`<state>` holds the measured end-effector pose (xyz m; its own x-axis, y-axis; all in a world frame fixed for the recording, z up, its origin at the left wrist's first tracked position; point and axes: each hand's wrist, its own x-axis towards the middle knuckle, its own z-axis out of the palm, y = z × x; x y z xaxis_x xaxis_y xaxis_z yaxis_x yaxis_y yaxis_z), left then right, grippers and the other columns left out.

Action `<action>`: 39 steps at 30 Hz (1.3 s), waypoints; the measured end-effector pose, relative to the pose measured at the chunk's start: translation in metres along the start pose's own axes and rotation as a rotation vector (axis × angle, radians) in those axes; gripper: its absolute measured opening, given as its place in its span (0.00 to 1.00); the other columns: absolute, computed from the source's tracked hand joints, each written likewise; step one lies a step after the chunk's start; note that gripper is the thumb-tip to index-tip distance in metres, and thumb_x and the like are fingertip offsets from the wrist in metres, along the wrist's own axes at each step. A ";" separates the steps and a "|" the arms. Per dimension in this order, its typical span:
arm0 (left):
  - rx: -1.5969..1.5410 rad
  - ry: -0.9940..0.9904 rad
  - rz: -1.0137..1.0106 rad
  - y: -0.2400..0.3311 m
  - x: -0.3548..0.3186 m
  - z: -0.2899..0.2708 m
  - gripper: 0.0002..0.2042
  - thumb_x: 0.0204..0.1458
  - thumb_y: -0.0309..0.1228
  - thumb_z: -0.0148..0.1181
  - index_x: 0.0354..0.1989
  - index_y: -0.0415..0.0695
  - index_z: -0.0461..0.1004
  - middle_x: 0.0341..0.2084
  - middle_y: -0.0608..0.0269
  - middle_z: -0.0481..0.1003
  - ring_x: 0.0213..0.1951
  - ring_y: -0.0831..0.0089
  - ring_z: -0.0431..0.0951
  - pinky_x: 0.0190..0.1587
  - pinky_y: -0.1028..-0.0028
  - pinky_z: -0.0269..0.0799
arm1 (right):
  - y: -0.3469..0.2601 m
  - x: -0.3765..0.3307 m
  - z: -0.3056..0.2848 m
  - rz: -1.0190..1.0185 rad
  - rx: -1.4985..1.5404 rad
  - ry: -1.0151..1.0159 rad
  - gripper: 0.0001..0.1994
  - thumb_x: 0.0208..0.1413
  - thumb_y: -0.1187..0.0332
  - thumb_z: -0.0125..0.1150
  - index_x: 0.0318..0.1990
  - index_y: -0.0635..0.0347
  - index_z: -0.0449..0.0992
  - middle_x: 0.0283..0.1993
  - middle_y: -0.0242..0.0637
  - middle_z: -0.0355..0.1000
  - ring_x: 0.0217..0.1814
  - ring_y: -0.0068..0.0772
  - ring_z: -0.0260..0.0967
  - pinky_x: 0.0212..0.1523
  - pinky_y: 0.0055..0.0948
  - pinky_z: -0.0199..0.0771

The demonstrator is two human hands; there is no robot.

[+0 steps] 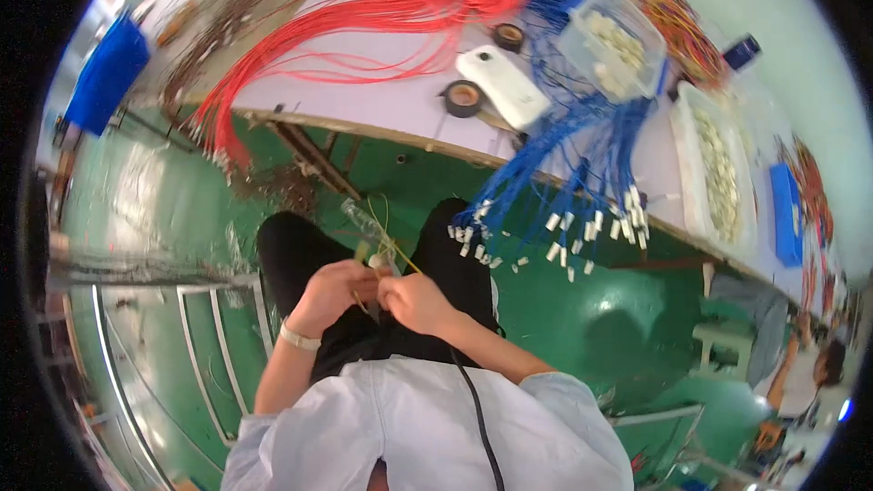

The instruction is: The recorder is assembling complex wire harnesses by bundling multiple colored wires together with black electrical tape and organizing the groups of wires.

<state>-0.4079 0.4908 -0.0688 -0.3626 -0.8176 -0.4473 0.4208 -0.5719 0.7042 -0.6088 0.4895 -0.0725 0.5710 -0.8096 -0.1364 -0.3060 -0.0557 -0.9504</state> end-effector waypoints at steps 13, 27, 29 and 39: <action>-0.120 0.468 0.754 0.049 -0.009 -0.024 0.08 0.64 0.30 0.42 0.34 0.42 0.66 0.23 0.64 0.67 0.26 0.78 0.65 0.30 0.77 0.63 | 0.044 -0.021 0.004 0.091 0.157 -0.677 0.09 0.44 0.71 0.47 0.18 0.66 0.69 0.16 0.36 0.65 0.20 0.30 0.60 0.25 0.30 0.60; -0.078 0.181 0.484 0.061 -0.010 0.011 0.09 0.64 0.30 0.42 0.32 0.42 0.64 0.25 0.67 0.66 0.21 0.82 0.59 0.26 0.81 0.56 | -0.005 0.056 0.017 -0.134 0.629 -0.185 0.25 0.64 0.68 0.49 0.65 0.67 0.55 0.64 0.41 0.60 0.67 0.32 0.58 0.66 0.33 0.56; -0.046 0.164 0.478 0.058 -0.012 0.012 0.10 0.65 0.31 0.41 0.31 0.42 0.64 0.25 0.67 0.66 0.21 0.83 0.58 0.26 0.81 0.55 | -0.010 0.084 0.018 -0.057 0.968 -0.149 0.21 0.65 0.64 0.45 0.59 0.71 0.64 0.55 0.44 0.69 0.61 0.34 0.65 0.64 0.34 0.60; 0.708 0.572 0.935 0.052 -0.026 0.029 0.09 0.63 0.23 0.40 0.32 0.37 0.67 0.27 0.63 0.73 0.27 0.81 0.65 0.32 0.80 0.62 | -0.107 0.040 -0.034 -0.134 -0.018 0.300 0.08 0.53 0.69 0.61 0.34 0.66 0.76 0.29 0.41 0.74 0.30 0.34 0.73 0.32 0.33 0.71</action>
<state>-0.4006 0.4839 -0.0046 0.3043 -0.8971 0.3203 -0.2707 0.2410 0.9320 -0.5797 0.4433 0.0334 0.3578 -0.9303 0.0805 -0.2585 -0.1815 -0.9488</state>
